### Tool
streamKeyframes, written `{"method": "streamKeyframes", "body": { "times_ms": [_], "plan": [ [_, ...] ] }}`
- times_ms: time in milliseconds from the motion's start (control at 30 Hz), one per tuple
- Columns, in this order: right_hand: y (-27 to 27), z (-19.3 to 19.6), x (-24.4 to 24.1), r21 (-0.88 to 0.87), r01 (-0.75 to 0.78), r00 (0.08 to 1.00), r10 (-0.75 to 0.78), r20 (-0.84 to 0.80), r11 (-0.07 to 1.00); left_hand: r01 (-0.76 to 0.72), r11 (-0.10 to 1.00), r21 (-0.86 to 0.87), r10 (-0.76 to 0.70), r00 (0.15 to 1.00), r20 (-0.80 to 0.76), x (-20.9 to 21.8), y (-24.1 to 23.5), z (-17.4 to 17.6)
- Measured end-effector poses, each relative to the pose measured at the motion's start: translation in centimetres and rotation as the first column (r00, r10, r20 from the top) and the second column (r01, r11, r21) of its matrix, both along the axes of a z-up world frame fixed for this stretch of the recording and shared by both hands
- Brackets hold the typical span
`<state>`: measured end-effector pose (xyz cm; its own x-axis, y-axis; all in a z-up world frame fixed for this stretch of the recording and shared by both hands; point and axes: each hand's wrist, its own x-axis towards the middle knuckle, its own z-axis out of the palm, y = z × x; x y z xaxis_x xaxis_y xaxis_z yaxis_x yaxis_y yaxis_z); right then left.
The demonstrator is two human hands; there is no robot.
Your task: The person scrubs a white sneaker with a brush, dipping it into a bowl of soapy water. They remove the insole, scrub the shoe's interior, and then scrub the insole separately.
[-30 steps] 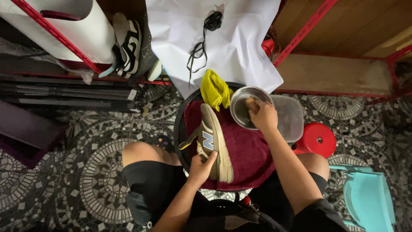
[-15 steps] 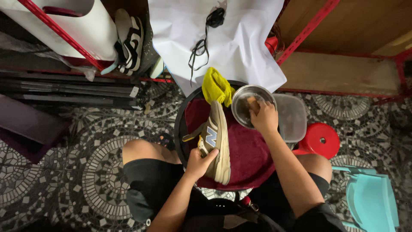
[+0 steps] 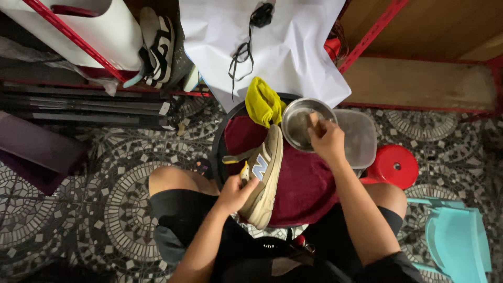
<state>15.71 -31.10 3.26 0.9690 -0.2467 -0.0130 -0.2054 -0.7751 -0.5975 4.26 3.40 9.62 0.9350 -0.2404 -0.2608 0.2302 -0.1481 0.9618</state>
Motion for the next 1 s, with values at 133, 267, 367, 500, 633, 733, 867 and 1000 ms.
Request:
{"method": "streamKeyframes", "body": {
  "times_ms": [133,267,367,500,633,733,867,1000],
  "plan": [
    [-1.8,-1.0,-0.6,0.039,0.058,0.994,-0.054,-0.097,0.998,0.048,0.999,0.017,-0.048,0.998,0.035,0.6,0.6,0.0],
    [-2.8,-0.3,-1.8,0.217,0.131,0.991,-0.122,-0.058,0.967,0.09,0.996,0.009,-0.091,0.996,0.005,-0.1,0.6,1.4],
    [-3.8,-1.1,-2.5,0.33,0.126,0.992,-0.122,-0.033,0.936,0.092,0.991,0.097,-0.097,0.994,0.047,-0.8,0.7,1.0],
    [-2.0,0.8,-4.7,0.458,0.032,0.998,-0.057,0.041,0.889,0.015,0.967,0.255,-0.066,0.979,0.194,-3.2,1.9,-5.5],
    [3.3,5.8,-9.8,0.508,-0.014,1.0,0.002,0.025,0.861,-0.008,0.955,0.297,-0.068,0.968,0.243,-4.1,2.0,-8.6],
    [6.5,6.6,-13.7,0.391,-0.346,0.927,0.247,0.281,0.853,-0.047,0.977,0.207,0.004,0.98,0.201,-3.4,1.8,-8.2],
    [9.3,6.5,-17.1,0.101,-0.677,0.7,0.594,0.396,0.729,-0.045,0.98,0.196,0.007,0.982,0.19,-2.9,1.2,-6.7],
    [7.3,3.5,-15.1,-0.176,-0.609,0.707,0.63,0.321,0.773,-0.029,0.975,0.22,-0.018,0.978,0.209,-3.6,1.0,-8.1]
  ]
}}
